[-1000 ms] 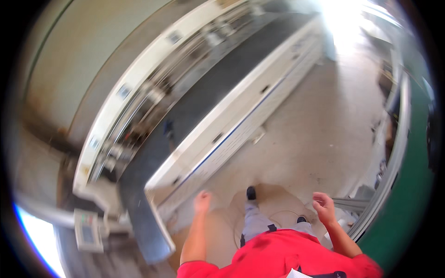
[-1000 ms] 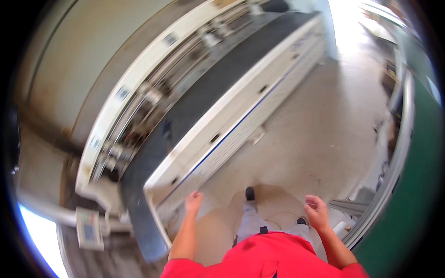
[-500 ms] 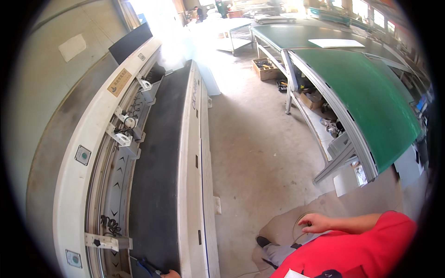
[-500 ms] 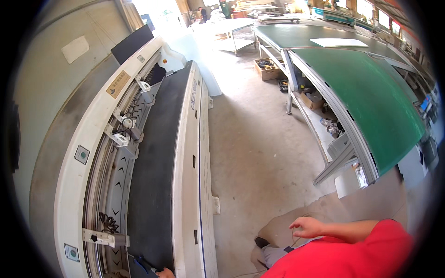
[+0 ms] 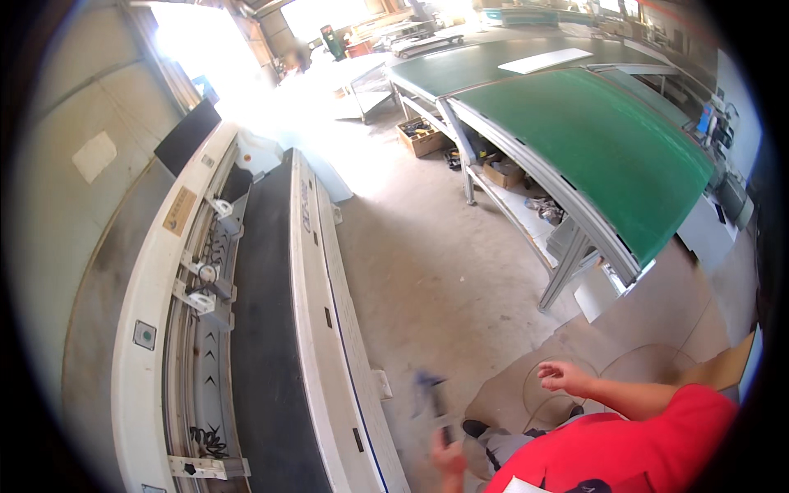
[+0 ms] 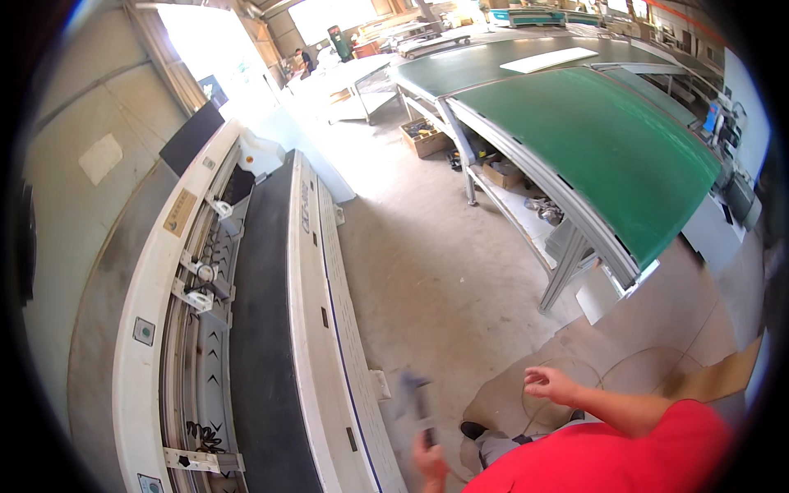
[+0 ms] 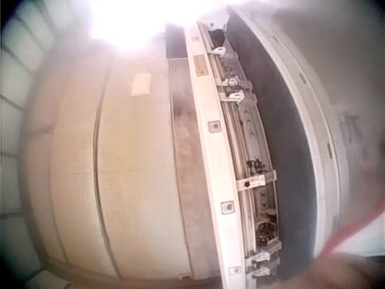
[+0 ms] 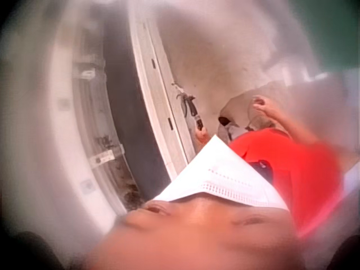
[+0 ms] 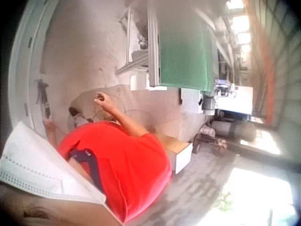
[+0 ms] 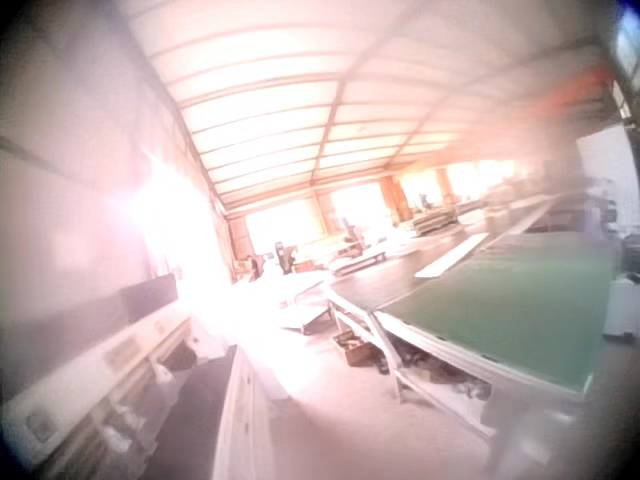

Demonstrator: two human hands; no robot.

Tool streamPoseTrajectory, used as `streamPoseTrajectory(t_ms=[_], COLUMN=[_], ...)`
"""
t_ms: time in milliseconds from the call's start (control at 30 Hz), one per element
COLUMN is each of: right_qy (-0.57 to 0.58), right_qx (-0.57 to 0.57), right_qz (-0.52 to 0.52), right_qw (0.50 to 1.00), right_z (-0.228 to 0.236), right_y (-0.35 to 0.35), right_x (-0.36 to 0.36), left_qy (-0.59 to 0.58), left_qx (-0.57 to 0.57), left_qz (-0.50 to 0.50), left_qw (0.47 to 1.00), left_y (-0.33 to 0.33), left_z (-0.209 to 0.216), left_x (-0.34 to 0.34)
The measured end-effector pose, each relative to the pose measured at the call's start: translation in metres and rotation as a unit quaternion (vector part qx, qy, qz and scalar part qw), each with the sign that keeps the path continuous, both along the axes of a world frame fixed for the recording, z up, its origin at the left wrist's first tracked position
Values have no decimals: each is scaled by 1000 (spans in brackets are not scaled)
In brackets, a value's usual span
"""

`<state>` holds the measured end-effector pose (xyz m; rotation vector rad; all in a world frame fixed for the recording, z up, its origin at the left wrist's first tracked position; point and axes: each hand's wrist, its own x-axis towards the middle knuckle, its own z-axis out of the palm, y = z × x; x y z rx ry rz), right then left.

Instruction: The person picks up white panels from a stack, marks them with a marker, and places them onto a green machine table. They handle the panels one at a time, moving between the stack and the machine.

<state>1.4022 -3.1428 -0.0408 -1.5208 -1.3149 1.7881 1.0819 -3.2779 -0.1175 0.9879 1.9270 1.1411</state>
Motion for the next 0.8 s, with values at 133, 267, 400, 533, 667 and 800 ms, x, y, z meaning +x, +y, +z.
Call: streamPoseTrajectory(t_ms=[133, 267, 400, 533, 667, 800], right_qy=[289, 249, 189, 206, 227, 176], right_qx=[-116, -48, -13, 12, 53, 75], right_qz=[-178, -305, -462, -450, -471, -576], right_qw=[933, 918, 867, 869, 851, 795], right_z=[20, 35, 18, 35, 30, 38], right_y=[-3, -41, -92, -138, -163, -179], right_x=[74, 187, 267, 305, 386, 503], left_qy=[-68, 126, 299, 314, 265, 133], left_qx=[156, 96, 205, 270, 166, 94], left_qz=[-391, -550, -529, -583, -674, -740], left_qw=[905, 820, 767, 700, 669, 653], left_y=[42, 63, 64, 59, 69, 80], left_z=[54, 104, 131, 136, 124, 113], left_x=[136, 243, 360, 484, 572, 621])
